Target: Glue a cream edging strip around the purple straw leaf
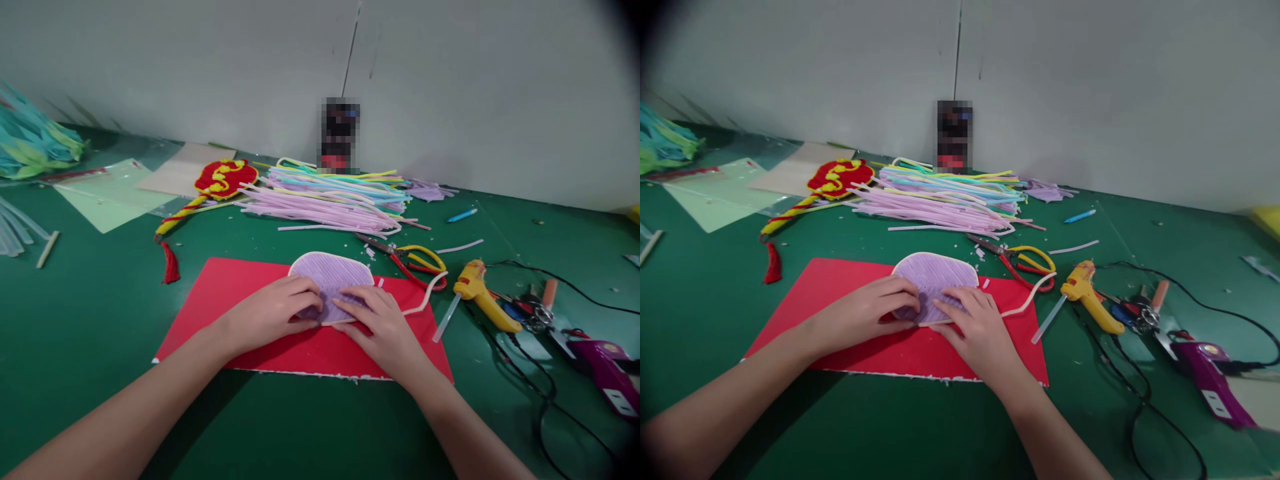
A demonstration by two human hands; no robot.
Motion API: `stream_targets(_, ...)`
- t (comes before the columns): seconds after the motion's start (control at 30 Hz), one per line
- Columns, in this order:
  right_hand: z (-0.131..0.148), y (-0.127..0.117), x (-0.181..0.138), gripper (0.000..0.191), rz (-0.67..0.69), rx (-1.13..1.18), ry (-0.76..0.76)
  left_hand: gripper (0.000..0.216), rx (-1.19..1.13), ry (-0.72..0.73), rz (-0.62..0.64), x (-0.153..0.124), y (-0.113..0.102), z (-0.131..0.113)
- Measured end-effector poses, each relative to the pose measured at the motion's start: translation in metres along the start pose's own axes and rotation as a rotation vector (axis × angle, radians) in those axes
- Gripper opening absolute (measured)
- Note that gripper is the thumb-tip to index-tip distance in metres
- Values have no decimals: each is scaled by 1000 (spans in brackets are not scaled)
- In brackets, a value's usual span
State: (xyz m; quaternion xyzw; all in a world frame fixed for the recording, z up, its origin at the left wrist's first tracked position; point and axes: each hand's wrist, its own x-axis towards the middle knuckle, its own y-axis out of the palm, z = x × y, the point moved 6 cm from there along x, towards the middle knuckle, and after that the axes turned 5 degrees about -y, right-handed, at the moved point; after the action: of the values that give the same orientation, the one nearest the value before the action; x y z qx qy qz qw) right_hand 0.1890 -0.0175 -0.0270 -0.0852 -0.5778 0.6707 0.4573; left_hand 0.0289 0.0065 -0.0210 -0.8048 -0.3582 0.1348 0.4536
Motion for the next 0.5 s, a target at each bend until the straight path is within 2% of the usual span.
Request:
stream_targets(0.3,0,0,0,30,1,7,-4,16,-30,-85,8,4,-3,-1)
stream_targets(0.5,0,0,0,29,-4,7,-4,25,-47,-60,0,3,-2,1)
